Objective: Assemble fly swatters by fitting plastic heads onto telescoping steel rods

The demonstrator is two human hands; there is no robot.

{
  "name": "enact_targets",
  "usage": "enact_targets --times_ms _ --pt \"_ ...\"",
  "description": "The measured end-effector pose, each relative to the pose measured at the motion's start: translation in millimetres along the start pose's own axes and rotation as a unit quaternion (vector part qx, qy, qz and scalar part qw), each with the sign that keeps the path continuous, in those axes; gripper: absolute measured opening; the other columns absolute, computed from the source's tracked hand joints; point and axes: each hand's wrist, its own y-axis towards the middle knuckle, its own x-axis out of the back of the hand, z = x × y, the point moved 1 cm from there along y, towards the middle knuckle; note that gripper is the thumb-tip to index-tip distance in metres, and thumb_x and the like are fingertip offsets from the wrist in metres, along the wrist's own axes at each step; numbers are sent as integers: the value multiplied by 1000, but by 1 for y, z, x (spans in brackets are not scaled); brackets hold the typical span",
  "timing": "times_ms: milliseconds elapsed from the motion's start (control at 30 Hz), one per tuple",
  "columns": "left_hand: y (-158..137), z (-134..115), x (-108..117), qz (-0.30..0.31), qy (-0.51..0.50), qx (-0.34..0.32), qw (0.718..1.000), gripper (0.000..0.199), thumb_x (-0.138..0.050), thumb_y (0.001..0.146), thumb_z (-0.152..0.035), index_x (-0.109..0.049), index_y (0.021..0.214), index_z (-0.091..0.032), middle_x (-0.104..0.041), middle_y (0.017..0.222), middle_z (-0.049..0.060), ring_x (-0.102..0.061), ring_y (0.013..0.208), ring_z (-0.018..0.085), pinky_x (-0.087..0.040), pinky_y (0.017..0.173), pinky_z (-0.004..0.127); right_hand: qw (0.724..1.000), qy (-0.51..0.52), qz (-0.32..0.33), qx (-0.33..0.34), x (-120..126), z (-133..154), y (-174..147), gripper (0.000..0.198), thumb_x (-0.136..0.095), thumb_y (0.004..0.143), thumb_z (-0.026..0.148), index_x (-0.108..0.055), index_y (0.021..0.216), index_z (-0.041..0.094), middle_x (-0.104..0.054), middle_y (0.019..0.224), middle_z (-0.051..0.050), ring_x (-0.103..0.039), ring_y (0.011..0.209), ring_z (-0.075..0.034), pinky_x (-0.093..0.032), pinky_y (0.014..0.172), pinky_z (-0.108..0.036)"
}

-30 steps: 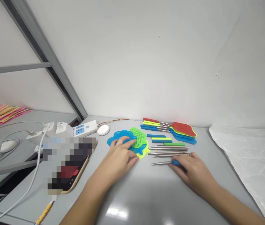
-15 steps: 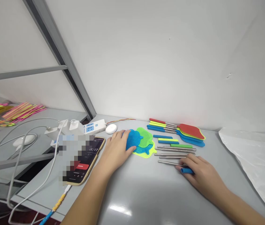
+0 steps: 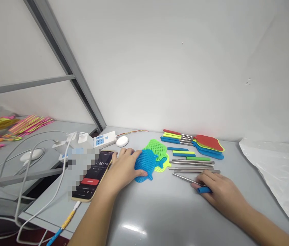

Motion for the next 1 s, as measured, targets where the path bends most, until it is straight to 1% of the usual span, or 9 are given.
enact_targets --times_ms 100,200,267,400,567,667,767,867,1000 --pt "-5 -4 0 20 -26 -30 999 91 -78 54 -60 -46 136 -33 -50 134 12 -38 126 41 -20 102 67 1000 0 9 6 1 0 0 20 -46 96 36 -53 82 23 -58 74 0 -56 63 -15 -36 59 -29" --pt "-10 -14 -4 62 -59 -100 991 110 -82 44 -60 -37 142 -39 -37 148 10 -28 136 42 -16 106 67 1000 0 12 7 3 1 0 20 -46 95 35 -53 82 22 -58 75 0 -54 62 -15 -36 59 -29" --pt "-13 -22 -9 87 -76 -132 985 118 -82 41 -63 -30 145 -40 -30 153 9 -21 140 42 -13 108 67 1000 3 9 8 3 1 -1 20 -46 95 35 -54 82 22 -58 74 0 -54 62 -14 -35 58 -29" --pt "-15 -37 -17 121 -92 -155 976 133 -80 38 -68 -15 150 -39 -15 158 12 -7 143 44 -5 108 70 1000 6 8 2 2 0 0 20 -47 95 36 -54 82 22 -58 74 0 -54 63 -15 -35 58 -29" --pt "-9 -44 -24 127 -79 -134 980 131 -73 45 -75 -7 151 -37 1 159 15 6 142 44 -1 105 71 1000 8 19 6 3 0 2 18 -48 95 35 -55 85 22 -59 77 -1 -55 66 -15 -37 62 -29" --pt "-3 -38 -29 91 -61 -92 990 125 -67 49 -79 -13 151 -32 1 158 16 9 142 43 0 106 71 1000 8 16 4 5 0 2 16 -49 94 34 -57 85 22 -60 79 -1 -55 68 -14 -38 63 -28" --pt "4 -27 -35 58 -61 -61 995 114 -60 59 -80 -16 151 -30 1 158 16 7 143 41 -3 107 69 1000 2 15 3 5 0 3 16 -49 94 33 -59 87 22 -59 79 -1 -54 67 -13 -38 63 -27" --pt "11 -20 -40 65 -72 -61 993 109 -54 65 -81 -13 152 -30 2 158 15 4 144 40 -8 108 67 1000 -10 15 6 3 -3 3 17 -49 94 34 -60 89 22 -58 80 -1 -53 67 -13 -38 64 -27" --pt "22 -21 -42 74 -67 -62 993 109 -51 65 -82 -9 152 -30 6 158 14 8 143 39 -4 108 66 1000 -3 17 8 4 -5 6 17 -49 95 34 -61 92 22 -58 82 -2 -54 74 -15 -40 67 -27"
